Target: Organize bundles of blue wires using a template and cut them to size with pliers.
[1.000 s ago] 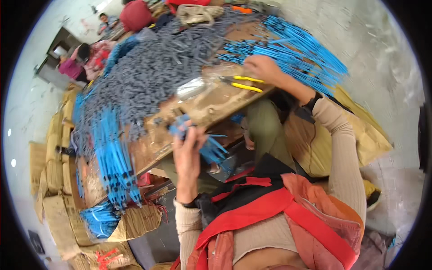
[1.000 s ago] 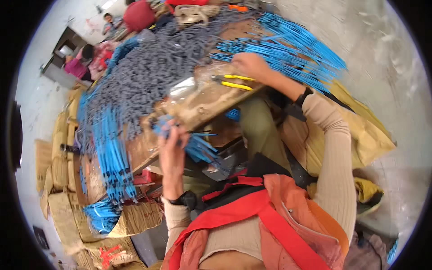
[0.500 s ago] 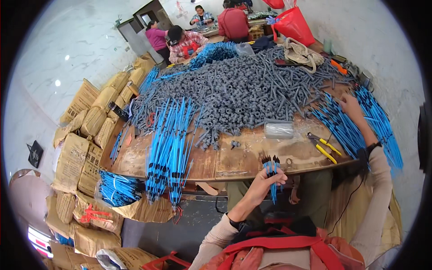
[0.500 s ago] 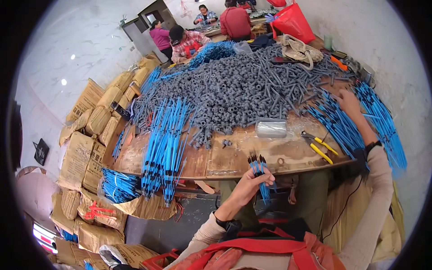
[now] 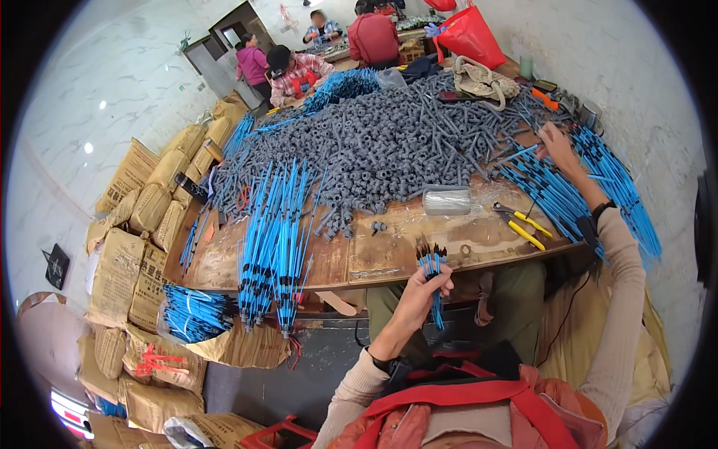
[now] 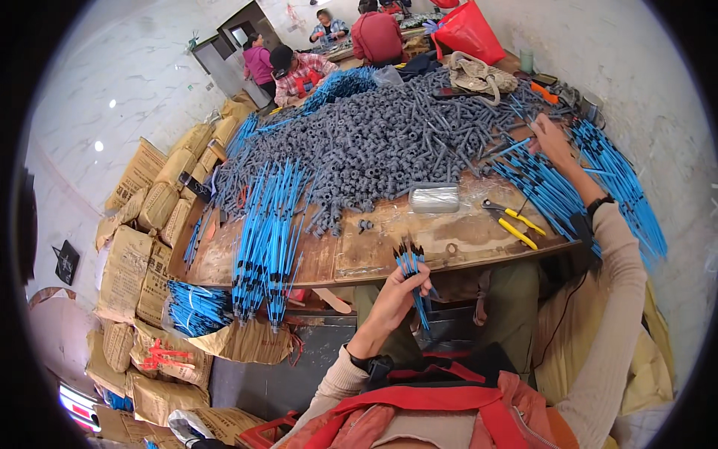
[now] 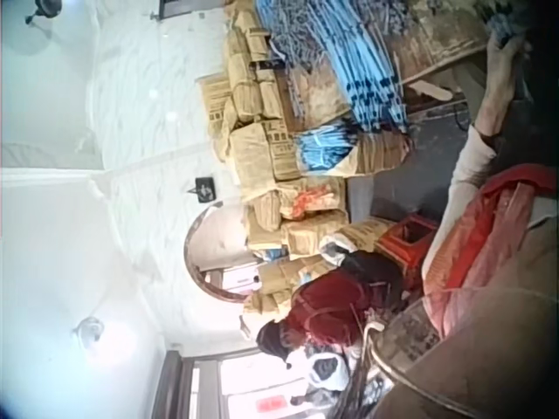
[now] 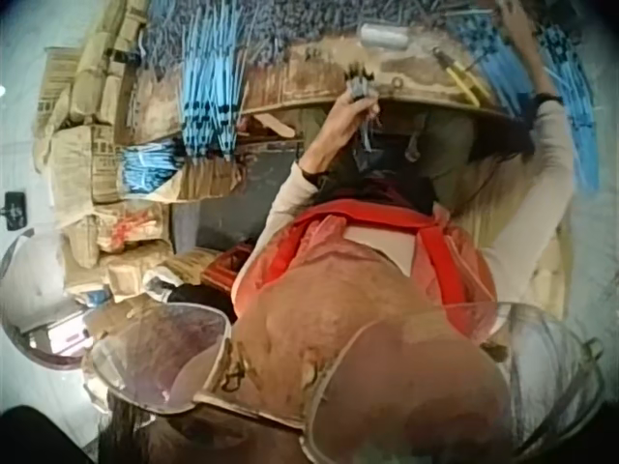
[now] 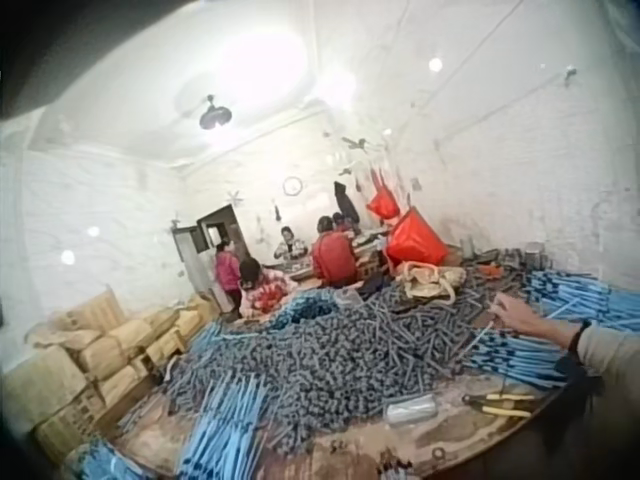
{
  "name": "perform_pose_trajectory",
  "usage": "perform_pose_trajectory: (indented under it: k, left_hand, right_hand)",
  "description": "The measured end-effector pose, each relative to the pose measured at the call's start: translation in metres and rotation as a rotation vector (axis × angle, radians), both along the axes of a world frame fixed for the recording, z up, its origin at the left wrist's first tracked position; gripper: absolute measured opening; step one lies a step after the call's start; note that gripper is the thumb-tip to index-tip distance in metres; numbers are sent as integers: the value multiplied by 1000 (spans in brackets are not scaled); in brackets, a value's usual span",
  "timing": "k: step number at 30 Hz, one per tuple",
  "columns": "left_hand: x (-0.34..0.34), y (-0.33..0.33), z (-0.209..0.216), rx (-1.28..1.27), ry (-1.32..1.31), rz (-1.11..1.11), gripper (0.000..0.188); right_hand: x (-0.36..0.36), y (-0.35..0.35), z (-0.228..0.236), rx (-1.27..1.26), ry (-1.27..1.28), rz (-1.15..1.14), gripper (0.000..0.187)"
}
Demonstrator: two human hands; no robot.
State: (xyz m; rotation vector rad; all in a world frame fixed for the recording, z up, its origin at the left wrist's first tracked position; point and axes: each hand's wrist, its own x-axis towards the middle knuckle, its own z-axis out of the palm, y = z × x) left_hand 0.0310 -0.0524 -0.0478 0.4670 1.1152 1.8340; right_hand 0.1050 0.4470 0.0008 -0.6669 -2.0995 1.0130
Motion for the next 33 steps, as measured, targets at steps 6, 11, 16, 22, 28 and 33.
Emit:
perform_pose_trajectory:
  k: [6, 11, 16, 22, 28, 33]
  left_hand:
    - [2, -4, 14, 131, -43, 158, 14]
    - [-13, -4, 53, 227, 28, 324, 22]
    - [-7, 32, 75, 340, 146, 387, 32]
    - [-6, 31, 88, 329, 189, 654, 14]
    - [-24, 5, 96, 341, 294, 635, 6]
    - [-32, -16, 92, 472, 277, 572, 9]
  right_hand:
    - [-18, -39, 66, 183, 33, -91, 23]
    - [-10, -150, 97, 470, 138, 105, 17]
    - [4, -292, 66, 981, 2, 204, 23]
    - [5, -369, 49, 894, 214, 214, 36]
    - [-2, -365, 40, 671, 438, 414, 56]
    - [28, -318, 11, 739, -1, 274, 63]
